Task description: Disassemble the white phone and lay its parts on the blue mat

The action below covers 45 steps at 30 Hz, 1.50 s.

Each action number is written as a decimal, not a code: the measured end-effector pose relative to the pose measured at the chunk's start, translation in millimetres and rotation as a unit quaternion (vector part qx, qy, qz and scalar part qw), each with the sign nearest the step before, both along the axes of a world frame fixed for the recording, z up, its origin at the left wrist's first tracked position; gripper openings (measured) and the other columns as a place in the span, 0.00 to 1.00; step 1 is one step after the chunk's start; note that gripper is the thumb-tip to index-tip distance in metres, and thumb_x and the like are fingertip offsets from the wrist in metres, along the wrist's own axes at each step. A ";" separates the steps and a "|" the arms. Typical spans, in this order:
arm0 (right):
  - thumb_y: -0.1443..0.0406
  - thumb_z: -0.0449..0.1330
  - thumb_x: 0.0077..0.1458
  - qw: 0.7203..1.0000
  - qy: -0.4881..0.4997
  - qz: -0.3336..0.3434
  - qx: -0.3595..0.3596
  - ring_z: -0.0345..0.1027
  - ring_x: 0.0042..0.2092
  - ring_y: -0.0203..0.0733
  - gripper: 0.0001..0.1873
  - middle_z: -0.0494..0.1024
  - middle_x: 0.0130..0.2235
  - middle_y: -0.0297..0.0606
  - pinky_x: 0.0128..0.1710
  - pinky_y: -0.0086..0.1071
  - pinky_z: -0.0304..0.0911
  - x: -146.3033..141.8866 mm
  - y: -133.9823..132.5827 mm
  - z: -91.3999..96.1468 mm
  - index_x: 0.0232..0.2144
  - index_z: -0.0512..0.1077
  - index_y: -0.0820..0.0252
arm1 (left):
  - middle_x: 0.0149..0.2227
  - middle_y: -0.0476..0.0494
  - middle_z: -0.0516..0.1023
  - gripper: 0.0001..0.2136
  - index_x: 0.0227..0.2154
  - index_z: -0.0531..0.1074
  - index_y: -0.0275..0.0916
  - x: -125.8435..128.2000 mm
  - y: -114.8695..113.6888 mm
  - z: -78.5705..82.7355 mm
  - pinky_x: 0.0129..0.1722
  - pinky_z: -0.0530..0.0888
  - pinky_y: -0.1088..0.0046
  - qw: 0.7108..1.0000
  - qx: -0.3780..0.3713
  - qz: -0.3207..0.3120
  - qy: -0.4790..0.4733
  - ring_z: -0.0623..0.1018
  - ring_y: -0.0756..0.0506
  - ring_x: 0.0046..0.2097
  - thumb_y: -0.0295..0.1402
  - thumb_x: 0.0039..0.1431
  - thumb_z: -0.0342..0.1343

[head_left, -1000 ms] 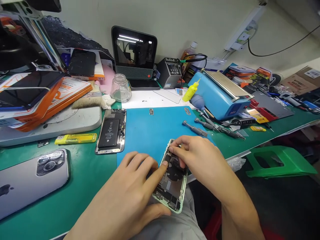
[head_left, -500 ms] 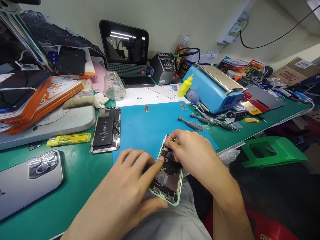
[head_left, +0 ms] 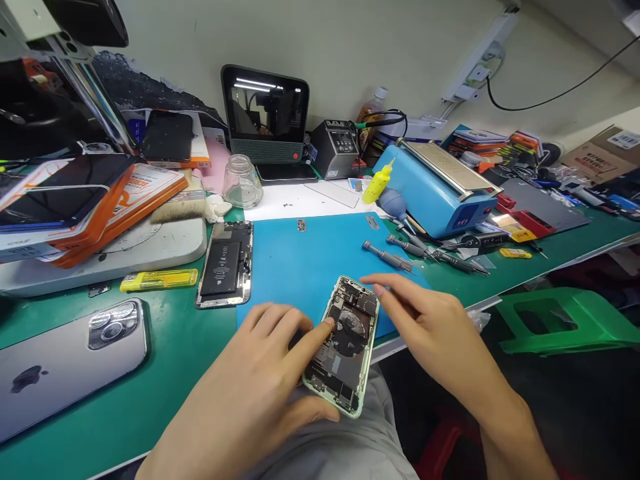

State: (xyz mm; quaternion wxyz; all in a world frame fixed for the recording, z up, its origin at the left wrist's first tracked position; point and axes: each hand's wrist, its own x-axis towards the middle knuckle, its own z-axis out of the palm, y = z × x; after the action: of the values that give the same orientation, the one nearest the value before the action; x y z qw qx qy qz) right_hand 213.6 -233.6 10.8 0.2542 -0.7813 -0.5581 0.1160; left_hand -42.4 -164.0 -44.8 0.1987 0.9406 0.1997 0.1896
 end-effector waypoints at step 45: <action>0.54 0.60 0.74 0.970 0.136 0.070 0.189 0.84 0.43 0.45 0.11 0.87 0.52 0.39 0.40 0.36 0.79 62.2 27.9 -38.1 0.52 0.76 0.49 | 0.68 0.44 0.77 0.32 0.72 0.65 0.51 43.9 16.1 8.6 0.64 0.78 0.53 0.986 0.017 0.160 0.041 0.76 0.36 0.66 0.29 0.66 0.62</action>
State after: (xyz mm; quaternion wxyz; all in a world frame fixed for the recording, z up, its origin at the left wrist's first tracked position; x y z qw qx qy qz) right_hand 275.9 -205.8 -27.2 0.4622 -0.6550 -0.5834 0.1305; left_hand 1.5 -147.9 -36.1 0.1414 0.9069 0.3520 0.1834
